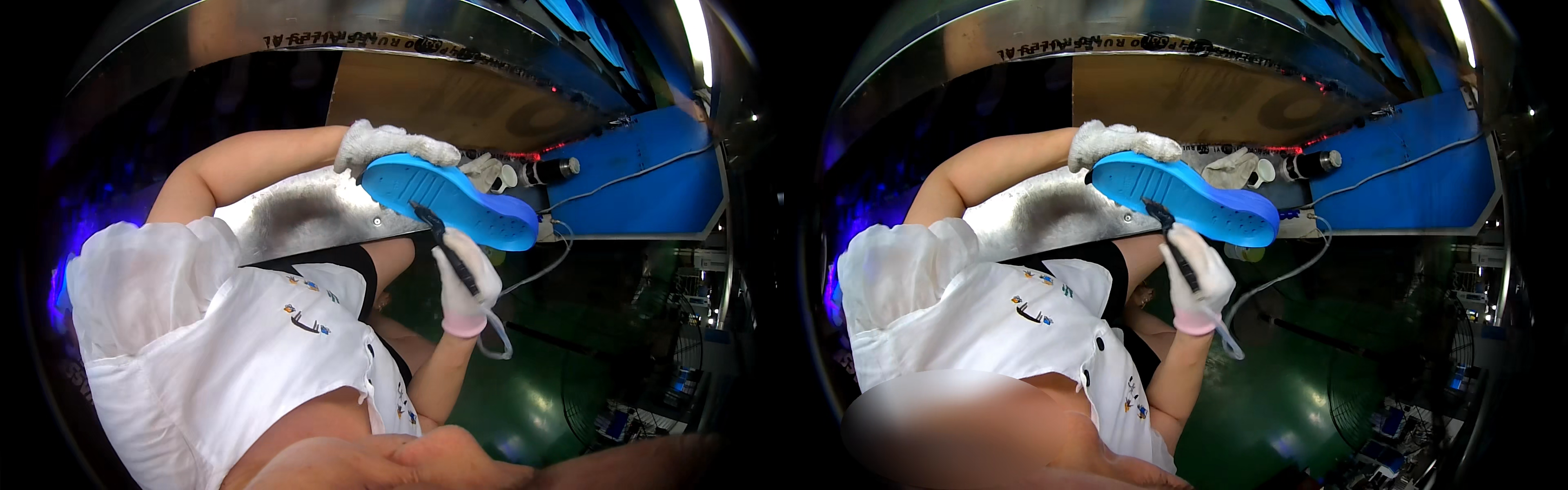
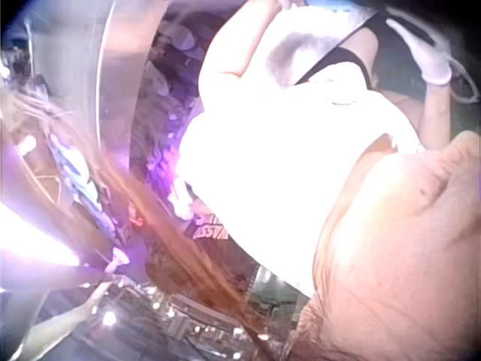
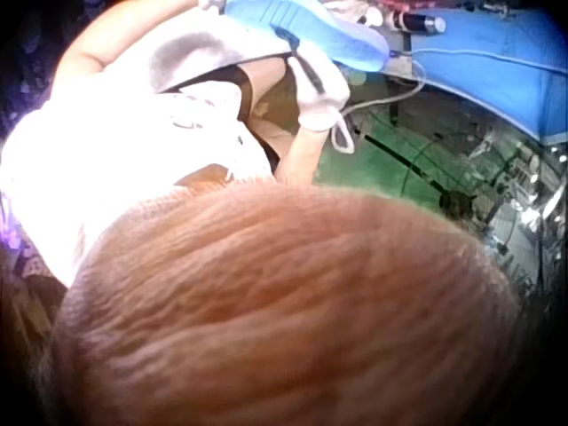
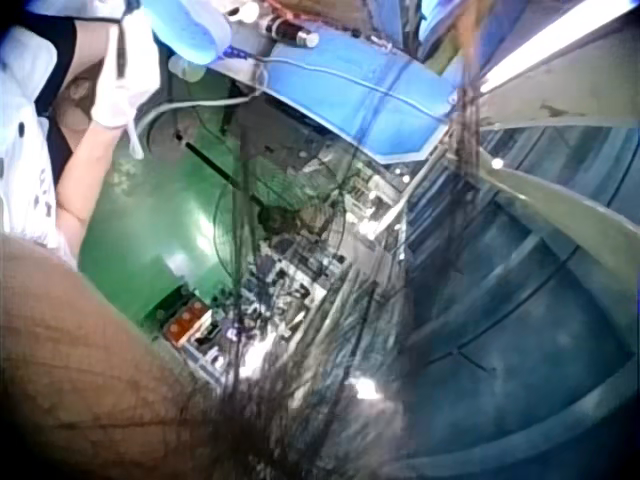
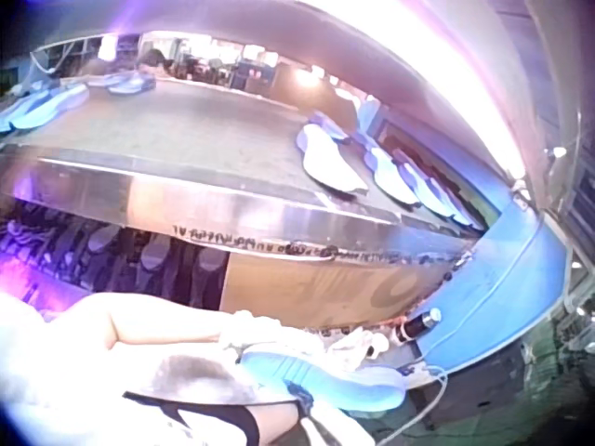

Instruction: The person picks up blue shoe insoles from a conveyor belt, applies a marking or adhesive with a handheld applicator to specific points on the insole, and places them back onto the belt.

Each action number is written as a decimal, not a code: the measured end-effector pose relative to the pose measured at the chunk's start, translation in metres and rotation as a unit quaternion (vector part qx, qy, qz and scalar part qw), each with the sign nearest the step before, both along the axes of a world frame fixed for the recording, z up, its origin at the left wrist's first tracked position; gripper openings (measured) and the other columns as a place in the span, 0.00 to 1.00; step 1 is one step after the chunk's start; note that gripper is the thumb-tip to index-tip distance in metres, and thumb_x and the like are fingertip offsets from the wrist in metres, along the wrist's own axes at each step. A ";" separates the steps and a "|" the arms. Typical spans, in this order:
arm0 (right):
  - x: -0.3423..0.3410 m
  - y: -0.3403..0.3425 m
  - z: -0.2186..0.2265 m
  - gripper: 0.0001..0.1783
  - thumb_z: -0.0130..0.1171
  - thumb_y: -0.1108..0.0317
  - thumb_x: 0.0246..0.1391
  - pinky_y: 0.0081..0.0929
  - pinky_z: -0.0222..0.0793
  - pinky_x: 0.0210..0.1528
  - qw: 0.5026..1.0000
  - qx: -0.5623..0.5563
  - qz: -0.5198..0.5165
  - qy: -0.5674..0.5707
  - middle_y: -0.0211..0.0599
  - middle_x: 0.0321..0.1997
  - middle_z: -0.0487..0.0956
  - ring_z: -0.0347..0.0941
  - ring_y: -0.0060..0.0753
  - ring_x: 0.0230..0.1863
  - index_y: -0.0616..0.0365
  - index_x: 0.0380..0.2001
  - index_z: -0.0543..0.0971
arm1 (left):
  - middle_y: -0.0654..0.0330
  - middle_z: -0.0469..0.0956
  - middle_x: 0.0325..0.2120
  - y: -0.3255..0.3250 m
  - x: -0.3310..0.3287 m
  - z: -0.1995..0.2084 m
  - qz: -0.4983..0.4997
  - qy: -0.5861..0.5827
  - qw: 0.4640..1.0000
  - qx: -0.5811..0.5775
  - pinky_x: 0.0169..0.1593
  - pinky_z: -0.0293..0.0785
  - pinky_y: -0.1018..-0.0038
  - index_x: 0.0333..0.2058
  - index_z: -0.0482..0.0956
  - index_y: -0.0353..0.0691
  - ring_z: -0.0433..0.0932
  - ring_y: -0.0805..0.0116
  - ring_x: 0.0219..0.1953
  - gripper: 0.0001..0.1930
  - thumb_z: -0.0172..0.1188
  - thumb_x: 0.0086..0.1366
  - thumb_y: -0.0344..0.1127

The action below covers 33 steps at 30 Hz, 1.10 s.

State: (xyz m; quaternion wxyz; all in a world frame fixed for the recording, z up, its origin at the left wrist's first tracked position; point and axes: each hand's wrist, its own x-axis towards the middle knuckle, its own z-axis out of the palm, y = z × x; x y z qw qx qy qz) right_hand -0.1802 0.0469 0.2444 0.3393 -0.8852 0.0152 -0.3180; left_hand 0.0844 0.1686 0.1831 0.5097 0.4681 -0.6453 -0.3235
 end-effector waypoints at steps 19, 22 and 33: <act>-0.011 -0.006 0.034 0.18 0.72 0.80 0.35 0.25 0.72 0.33 0.971 -0.235 0.031 0.038 0.44 0.41 0.83 0.77 0.38 0.29 0.57 0.35 0.83 | 0.46 0.75 0.49 0.006 -0.005 0.017 0.161 0.016 0.987 -0.024 0.40 0.83 0.64 0.61 0.66 0.44 0.81 0.56 0.44 0.35 0.52 0.64 0.62; -0.007 -0.009 0.029 0.20 0.72 0.82 0.31 0.27 0.72 0.36 0.992 -0.117 0.016 -0.042 0.40 0.40 0.84 0.75 0.36 0.30 0.58 0.34 0.83 | 0.49 0.78 0.45 0.006 -0.029 0.047 0.071 0.437 0.864 0.239 0.33 0.84 0.69 0.56 0.70 0.41 0.83 0.60 0.35 0.33 0.55 0.63 0.62; 0.014 0.000 0.020 0.15 0.70 0.77 0.37 0.34 0.67 0.41 0.980 -0.113 -0.124 -0.106 0.34 0.34 0.82 0.73 0.39 0.32 0.56 0.33 0.82 | 0.49 0.79 0.42 0.003 -0.080 0.045 0.097 0.524 0.835 0.137 0.37 0.81 0.70 0.52 0.73 0.40 0.81 0.64 0.34 0.36 0.49 0.63 0.69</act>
